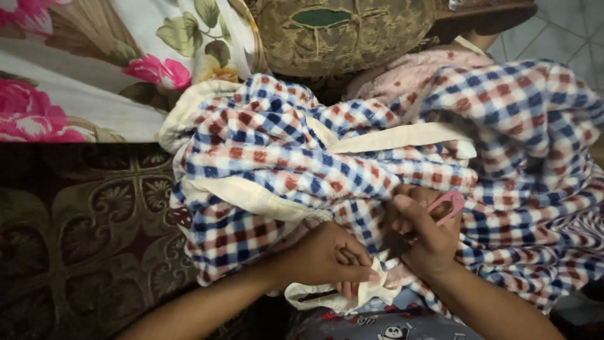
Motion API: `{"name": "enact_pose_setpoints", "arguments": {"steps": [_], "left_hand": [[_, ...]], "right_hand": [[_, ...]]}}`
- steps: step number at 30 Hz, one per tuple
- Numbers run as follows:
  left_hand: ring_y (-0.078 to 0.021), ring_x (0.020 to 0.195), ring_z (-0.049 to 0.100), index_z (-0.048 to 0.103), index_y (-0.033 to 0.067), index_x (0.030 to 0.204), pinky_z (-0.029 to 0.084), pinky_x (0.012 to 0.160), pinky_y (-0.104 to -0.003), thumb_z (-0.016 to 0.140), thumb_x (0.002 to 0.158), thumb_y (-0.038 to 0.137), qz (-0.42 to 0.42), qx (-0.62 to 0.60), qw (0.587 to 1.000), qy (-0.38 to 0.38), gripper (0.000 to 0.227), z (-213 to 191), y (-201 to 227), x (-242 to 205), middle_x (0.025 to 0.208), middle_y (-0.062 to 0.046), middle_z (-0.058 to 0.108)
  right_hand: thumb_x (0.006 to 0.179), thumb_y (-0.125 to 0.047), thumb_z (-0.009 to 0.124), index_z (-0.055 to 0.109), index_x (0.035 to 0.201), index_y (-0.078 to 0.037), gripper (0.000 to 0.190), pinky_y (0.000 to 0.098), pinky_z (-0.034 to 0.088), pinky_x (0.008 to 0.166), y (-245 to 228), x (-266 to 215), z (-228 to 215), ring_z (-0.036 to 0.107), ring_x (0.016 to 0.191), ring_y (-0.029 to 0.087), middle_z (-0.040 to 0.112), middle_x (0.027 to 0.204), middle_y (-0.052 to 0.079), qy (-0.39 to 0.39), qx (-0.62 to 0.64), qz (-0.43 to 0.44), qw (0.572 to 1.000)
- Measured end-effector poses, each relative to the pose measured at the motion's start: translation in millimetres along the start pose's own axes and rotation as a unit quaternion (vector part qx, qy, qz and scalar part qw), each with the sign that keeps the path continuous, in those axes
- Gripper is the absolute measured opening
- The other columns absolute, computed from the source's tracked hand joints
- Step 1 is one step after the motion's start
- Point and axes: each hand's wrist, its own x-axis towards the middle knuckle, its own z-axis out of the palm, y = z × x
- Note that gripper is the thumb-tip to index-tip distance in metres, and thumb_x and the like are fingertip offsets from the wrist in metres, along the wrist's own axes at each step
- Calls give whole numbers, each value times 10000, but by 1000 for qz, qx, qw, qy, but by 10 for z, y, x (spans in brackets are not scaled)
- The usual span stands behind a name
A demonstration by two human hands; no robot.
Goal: Trimming loose threads from the edges of a checkered blanket using small hand nippers.
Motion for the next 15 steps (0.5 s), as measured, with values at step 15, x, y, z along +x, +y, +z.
{"name": "enact_pose_setpoints", "arguments": {"steps": [15], "left_hand": [[-102,483,600,675,-60,850,440,425,-153,709,797,106,9,-42,999,-16,178,-44,-94,15,668,-113,667]], "right_hand": [[699,84,562,331,505,-156,386,192,271,354,53,61,-60,287,385,77,344,492,-45,-156,-115,-6,981]]}}
